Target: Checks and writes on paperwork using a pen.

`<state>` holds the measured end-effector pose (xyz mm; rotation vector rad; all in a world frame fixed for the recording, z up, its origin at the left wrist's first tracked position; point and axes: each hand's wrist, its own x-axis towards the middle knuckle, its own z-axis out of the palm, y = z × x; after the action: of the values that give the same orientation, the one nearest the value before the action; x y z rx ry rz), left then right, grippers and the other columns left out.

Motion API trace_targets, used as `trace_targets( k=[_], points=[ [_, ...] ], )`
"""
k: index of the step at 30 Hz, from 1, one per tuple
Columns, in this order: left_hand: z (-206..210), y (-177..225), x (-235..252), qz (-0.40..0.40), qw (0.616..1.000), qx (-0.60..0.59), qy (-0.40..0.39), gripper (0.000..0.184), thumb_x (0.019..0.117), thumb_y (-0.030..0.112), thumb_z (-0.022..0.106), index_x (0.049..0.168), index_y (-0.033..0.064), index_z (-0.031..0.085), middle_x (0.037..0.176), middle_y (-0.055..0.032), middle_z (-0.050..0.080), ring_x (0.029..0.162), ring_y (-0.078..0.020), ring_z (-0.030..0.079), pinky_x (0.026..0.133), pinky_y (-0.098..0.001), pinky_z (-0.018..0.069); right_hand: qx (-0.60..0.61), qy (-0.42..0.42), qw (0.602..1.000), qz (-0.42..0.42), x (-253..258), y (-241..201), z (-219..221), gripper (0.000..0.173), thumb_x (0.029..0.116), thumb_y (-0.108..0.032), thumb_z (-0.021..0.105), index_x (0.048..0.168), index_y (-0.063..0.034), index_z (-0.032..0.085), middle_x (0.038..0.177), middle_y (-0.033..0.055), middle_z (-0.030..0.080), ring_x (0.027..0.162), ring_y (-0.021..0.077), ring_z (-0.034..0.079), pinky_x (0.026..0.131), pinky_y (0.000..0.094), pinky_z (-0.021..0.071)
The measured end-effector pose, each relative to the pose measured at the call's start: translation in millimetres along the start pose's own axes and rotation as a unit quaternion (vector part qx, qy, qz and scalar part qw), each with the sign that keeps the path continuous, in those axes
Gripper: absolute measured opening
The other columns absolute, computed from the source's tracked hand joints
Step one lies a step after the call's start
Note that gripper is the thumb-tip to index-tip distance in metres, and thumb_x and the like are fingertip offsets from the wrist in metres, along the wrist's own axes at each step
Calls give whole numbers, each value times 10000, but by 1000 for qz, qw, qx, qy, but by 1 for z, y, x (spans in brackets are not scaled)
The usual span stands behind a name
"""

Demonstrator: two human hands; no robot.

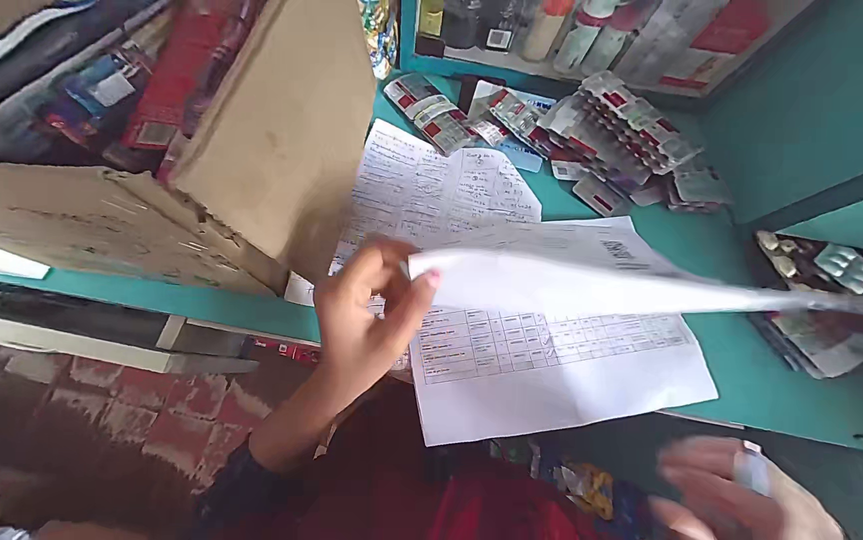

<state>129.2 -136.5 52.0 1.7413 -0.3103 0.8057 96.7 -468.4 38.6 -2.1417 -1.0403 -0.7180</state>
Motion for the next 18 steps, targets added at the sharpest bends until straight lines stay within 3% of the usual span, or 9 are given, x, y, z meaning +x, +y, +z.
trace_targets(
  k=[3, 6, 8, 11, 12, 13, 15, 16, 18],
  points=[
    [2, 1, 22, -94, 989, -84, 76, 54, 1018, 63, 570, 1047, 108, 575, 694, 97, 651, 549, 6, 606, 518, -154, 533, -82, -82, 993, 0, 4, 3, 27, 403, 983, -564, 602, 1141, -197, 656, 1145, 11, 734, 1121, 192, 635, 969, 325, 449],
    [-3, 1, 34, -141, 973, -110, 144, 66, 1035, 60, 522, 1013, 122, 531, 776, 46, 732, 684, -63, 711, 671, -232, 603, -98, -129, 987, -6, -2, 6, 40, 273, 1071, -369, 507, 1233, -220, 668, 1282, 6, 714, 1276, 214, 585, 1067, 397, 375],
    [-7, 2, 30, -132, 976, -87, 151, 78, 1043, 65, 508, 1115, 91, 523, 1100, -26, 754, 999, -128, 737, 906, -311, 595, -103, -118, 988, -9, -7, 5, 38, 267, 1078, -206, 451, 1165, -212, 704, 1209, 15, 748, 1213, 218, 621, 1022, 371, 409],
    [-10, 3, 19, -98, 993, 1, 67, 526, 1007, 56, 532, 1483, -20, 320, 1574, -119, 428, 1413, -165, 480, 1146, -332, 442, -98, -135, 986, 5, -12, -2, 25, 253, 1070, -194, 476, 1122, -227, 721, 1165, -1, 764, 1195, 198, 628, 991, 328, 419],
    [-9, 2, 15, -82, 996, 36, 27, 604, 990, 50, 539, 1528, -50, 284, 1606, -156, 367, 1445, -179, 433, 1162, -330, 416, -90, -151, 984, 13, -12, -5, 21, 225, 1064, -236, 508, 1114, -229, 727, 1164, -5, 766, 1198, 192, 629, 987, 321, 424],
    [-8, -2, 10, -52, 997, 62, -3, 546, 980, 39, 543, 1488, -77, 382, 1550, -183, 444, 1400, -190, 487, 1134, -334, 443, -78, -167, 983, 20, -11, -8, 17, 219, 1058, -308, 537, 1115, -225, 731, 1173, -5, 764, 1202, 188, 628, 985, 314, 429],
    [-7, -14, 1, 15, 992, 95, -87, 294, 976, 51, 566, 1229, -60, 665, 1250, -158, 694, 1205, -196, 650, 1077, -389, 498, -45, -197, 979, 39, -6, -10, 10, 407, 1006, -540, 563, 1133, -197, 742, 1192, 15, 760, 1203, 189, 629, 990, 311, 434],
    [-8, -18, -2, 32, 980, 114, -158, 261, 973, 94, 577, 1167, -1, 724, 1172, -104, 737, 1187, -196, 663, 1125, -450, 438, -30, -202, 978, 47, -3, -10, 8, 497, 977, -609, 554, 1148, -180, 740, 1193, 29, 758, 1198, 186, 629, 1000, 305, 433],
    [-8, -24, -5, 51, 941, 187, -276, 356, 963, 266, 638, 1260, 80, 700, 1232, -53, 721, 1301, -236, 593, 1192, -550, 304, -38, -184, 981, 43, 5, -9, 7, 499, 968, -616, 566, 1153, -181, 726, 1193, 27, 753, 1186, 168, 632, 1004, 287, 441]
  ],
)
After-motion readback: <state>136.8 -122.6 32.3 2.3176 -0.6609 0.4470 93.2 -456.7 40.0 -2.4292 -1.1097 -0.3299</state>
